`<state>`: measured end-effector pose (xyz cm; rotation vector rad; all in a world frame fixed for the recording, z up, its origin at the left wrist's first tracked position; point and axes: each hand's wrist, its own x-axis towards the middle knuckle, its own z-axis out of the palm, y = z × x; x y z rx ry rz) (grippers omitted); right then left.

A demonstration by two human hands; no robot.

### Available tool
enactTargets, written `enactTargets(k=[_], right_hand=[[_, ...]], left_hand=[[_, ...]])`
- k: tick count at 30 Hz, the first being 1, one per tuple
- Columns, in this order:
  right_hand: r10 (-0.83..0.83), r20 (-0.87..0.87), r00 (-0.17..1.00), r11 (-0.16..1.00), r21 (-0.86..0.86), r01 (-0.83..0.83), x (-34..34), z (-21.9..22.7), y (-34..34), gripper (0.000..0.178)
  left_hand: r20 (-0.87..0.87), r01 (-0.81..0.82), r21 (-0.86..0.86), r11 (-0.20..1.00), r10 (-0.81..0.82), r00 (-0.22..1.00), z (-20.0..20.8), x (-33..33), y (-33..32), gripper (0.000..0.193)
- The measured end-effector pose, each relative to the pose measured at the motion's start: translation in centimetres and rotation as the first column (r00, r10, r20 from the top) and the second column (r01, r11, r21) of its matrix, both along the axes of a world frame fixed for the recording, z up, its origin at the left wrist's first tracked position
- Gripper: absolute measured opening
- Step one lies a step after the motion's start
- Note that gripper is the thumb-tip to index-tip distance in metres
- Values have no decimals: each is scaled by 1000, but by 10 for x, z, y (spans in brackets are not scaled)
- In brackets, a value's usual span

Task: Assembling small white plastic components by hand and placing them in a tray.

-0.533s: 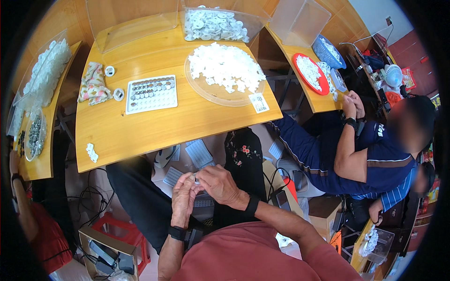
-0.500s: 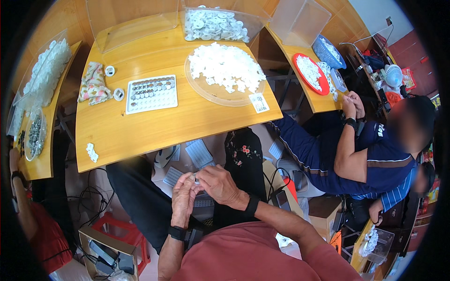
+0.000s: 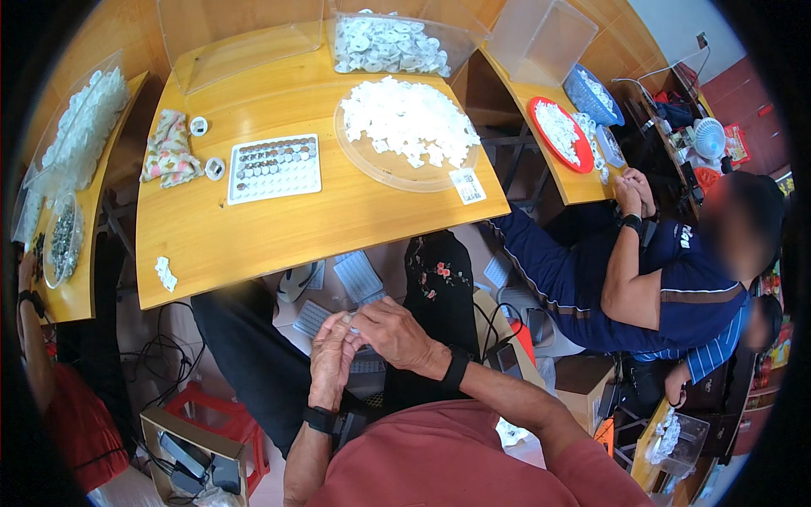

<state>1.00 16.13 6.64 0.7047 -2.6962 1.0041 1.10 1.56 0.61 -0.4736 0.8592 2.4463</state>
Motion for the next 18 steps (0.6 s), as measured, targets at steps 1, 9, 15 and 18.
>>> enactTargets(k=[1, 9, 15, 18], right_hand=[[18, 15, 1000, 1000, -4, -18, 0, -1, 0, 17], [-157, 475, 866, 847, -386, 365, -3, -11, 8, 9], [-134, 463, 876, 848, -404, 342, -3, -1, 5, 12], [-121, 461, 879, 858, -397, 326, -4, -2, 1, 13]], left_hand=[[14, 0, -2, 1000, 0, 1000, -1, 1, 0, 16], [14, -3, 72, 997, 2, 1000, 1, -2, 2, 16], [-32, 6, 99, 995, -3, 999, 4, -4, 3, 16], [-81, 4, 64, 998, 1, 997, 5, -4, 2, 17]])
